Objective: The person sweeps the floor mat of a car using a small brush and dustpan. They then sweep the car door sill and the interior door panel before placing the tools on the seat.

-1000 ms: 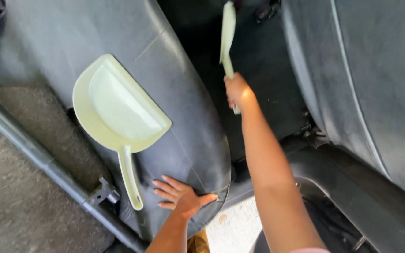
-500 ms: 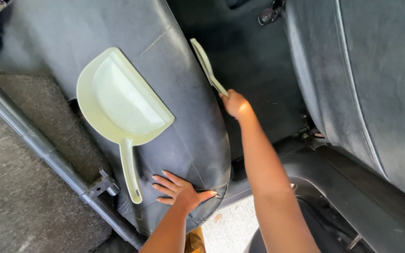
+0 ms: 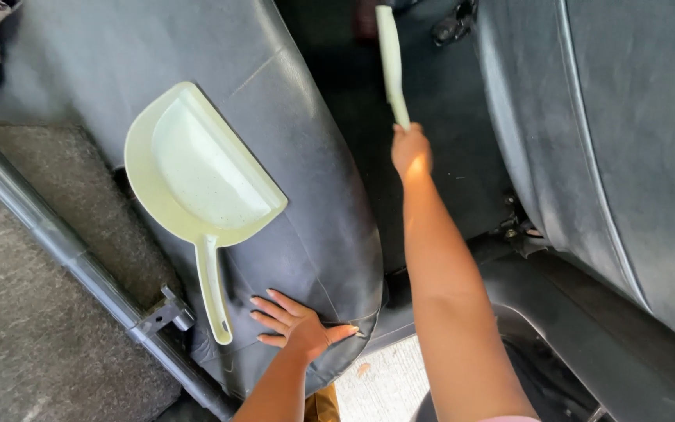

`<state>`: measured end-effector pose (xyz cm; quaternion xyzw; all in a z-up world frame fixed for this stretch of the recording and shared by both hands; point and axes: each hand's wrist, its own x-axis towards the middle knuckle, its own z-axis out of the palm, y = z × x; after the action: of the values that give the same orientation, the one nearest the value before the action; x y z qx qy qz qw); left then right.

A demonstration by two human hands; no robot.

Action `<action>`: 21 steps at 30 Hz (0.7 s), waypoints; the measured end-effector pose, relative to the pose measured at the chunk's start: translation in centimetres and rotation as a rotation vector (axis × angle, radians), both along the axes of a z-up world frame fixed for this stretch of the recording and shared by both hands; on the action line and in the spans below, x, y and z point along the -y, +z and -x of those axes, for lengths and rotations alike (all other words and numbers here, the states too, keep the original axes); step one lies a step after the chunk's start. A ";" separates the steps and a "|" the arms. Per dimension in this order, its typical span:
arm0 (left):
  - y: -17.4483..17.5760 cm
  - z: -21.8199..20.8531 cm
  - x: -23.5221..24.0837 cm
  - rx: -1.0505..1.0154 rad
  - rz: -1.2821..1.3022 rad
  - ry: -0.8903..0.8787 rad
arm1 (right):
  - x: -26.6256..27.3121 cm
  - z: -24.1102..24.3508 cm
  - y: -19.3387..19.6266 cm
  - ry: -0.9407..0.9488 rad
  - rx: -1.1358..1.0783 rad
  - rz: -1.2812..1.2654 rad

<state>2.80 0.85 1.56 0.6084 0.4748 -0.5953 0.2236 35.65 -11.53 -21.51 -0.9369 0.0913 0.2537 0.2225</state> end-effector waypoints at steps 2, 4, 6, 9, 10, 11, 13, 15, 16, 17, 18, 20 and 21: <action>-0.3 0.0 0.0 -0.001 -0.009 0.007 | -0.4 1.3 3.7 -0.005 0.019 0.051; -1.1 0.8 0.5 -0.002 -0.015 0.010 | -0.4 2.8 4.5 -0.013 0.038 0.105; -2.5 1.8 1.1 0.040 -0.099 -0.073 | -0.9 3.7 2.7 0.162 0.255 -0.167; -0.8 0.6 0.4 0.002 -0.033 -0.031 | -4.5 2.6 6.8 0.322 -0.075 -0.295; -0.8 0.2 0.4 0.006 -0.039 -0.026 | -5.4 1.6 6.8 0.327 -0.071 -0.300; -0.6 0.2 0.3 -0.008 -0.034 -0.029 | -6.1 1.1 6.8 0.333 -0.075 -0.189; -0.4 0.2 0.4 -0.027 -0.026 -0.033 | -7.3 0.1 7.8 0.336 -0.087 -0.076; -0.4 0.0 0.1 -0.023 -0.021 -0.029 | -9.2 -1.4 10.1 0.096 -0.012 -0.008; -0.7 0.0 0.1 -0.023 -0.027 -0.022 | -9.8 -2.1 10.0 0.103 -0.012 -0.014; -0.9 0.2 0.1 -0.019 -0.015 -0.018 | -10.2 -2.6 9.9 0.142 0.096 -0.033; -1.0 0.4 0.1 -0.015 -0.004 -0.014 | -10.5 -3.1 9.8 0.180 0.205 -0.053; -1.0 0.5 0.4 -0.029 -0.012 -0.040 | -12.0 -4.4 12.0 0.230 0.047 -0.190; -1.1 0.4 0.5 -0.039 -0.020 -0.067 | -12.7 -5.3 13.2 0.280 -0.107 -0.326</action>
<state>2.43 0.37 0.46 0.6144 0.4645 -0.6095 0.1881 40.98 1.19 -8.27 -0.8774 -0.0700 0.3427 0.3285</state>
